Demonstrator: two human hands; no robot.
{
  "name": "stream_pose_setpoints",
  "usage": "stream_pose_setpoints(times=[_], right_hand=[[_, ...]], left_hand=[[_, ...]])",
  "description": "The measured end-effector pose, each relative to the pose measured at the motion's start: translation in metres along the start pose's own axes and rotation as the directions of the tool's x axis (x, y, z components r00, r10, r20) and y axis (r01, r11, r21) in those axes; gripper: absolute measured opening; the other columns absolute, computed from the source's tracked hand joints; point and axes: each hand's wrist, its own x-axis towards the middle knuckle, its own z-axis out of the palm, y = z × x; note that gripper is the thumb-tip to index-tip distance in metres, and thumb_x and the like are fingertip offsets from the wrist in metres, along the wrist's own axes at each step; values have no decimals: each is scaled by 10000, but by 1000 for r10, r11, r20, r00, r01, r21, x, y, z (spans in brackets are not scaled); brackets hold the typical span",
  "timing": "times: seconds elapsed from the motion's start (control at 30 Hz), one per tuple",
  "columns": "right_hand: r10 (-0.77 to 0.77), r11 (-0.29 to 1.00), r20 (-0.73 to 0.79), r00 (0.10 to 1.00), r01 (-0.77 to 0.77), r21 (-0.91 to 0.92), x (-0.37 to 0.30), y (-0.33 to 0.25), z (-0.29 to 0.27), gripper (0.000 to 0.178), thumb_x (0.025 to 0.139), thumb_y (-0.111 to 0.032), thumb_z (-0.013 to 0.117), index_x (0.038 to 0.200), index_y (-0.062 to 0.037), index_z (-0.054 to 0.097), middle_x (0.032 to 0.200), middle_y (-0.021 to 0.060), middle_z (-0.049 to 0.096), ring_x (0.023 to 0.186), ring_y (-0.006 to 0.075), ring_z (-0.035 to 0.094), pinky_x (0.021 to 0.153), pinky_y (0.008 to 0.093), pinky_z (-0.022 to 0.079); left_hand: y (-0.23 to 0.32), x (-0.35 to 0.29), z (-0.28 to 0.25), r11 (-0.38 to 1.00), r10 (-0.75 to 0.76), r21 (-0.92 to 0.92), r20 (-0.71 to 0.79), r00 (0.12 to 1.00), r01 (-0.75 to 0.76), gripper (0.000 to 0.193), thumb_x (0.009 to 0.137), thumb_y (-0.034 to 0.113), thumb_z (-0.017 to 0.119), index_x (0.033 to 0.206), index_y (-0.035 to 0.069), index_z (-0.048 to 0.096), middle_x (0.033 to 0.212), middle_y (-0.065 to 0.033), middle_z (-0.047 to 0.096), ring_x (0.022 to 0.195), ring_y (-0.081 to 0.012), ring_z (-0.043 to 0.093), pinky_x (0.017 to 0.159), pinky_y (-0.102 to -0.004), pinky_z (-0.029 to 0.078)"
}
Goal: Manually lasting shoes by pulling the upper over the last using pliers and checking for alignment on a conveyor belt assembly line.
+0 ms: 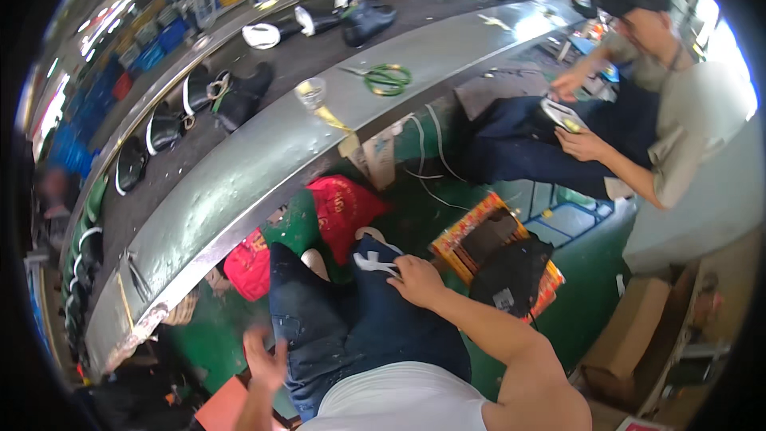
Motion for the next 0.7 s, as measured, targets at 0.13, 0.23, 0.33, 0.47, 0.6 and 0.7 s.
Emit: stream_pose_setpoints(times=[0.13, 0.23, 0.33, 0.47, 0.6, 0.7], right_hand=[[-162, 980, 111, 980, 173, -96, 3, -2, 1, 214, 880, -198, 617, 1031, -63, 549, 986, 178, 643, 954, 389, 628, 859, 481, 479], [-254, 951, 90, 963, 266, -157, 12, -11, -9, 155, 858, -165, 577, 989, -82, 562, 950, 160, 643, 912, 369, 629, 796, 480, 479], [-233, 945, -66, 970, 210, -252, 12, -17, -51, 133, 793, -95, 587, 921, -70, 557, 909, 165, 638, 879, 384, 624, 771, 499, 487], [-79, 977, -52, 996, 67, -204, -19, -20, -105, 150, 832, -102, 626, 943, -33, 553, 948, 208, 639, 936, 401, 630, 796, 492, 499], [-54, 911, 267, 962, 157, -382, -43, -15, -109, 236, 838, -173, 690, 952, -28, 541, 948, 196, 643, 933, 390, 636, 794, 485, 502], [-122, 891, 204, 971, 198, -409, -26, -25, -98, 303, 832, -228, 724, 958, -26, 536, 933, 183, 638, 915, 391, 638, 790, 481, 502]], left_hand=[[18, -94, -1, 957, -286, -2, 156, 945, 290, 444, 862, 274, 686, 1159, -13, 524, 1108, -261, 582, 998, -460, 582, 851, -508, 477], [27, -103, -5, 922, -388, 60, 175, 905, 384, 445, 910, 304, 643, 1211, 4, 509, 1111, -273, 605, 990, -474, 607, 833, -530, 488], [34, -98, -23, 950, -301, 166, 253, 920, 265, 384, 958, 289, 584, 1249, 49, 508, 1047, -256, 651, 898, -472, 640, 762, -539, 510], [63, -115, -60, 954, -297, 143, 354, 887, 262, 316, 957, 298, 580, 1142, 42, 574, 955, -211, 686, 847, -437, 662, 747, -522, 517], [46, -98, -82, 912, -408, 259, 656, 635, 318, 424, 904, 389, 651, 1127, 29, 644, 969, -191, 700, 919, -388, 672, 773, -478, 524], [13, -51, -82, 929, -349, 68, 486, 801, 364, 537, 847, 388, 737, 1198, -4, 630, 1026, -199, 696, 949, -308, 692, 828, -410, 534]])
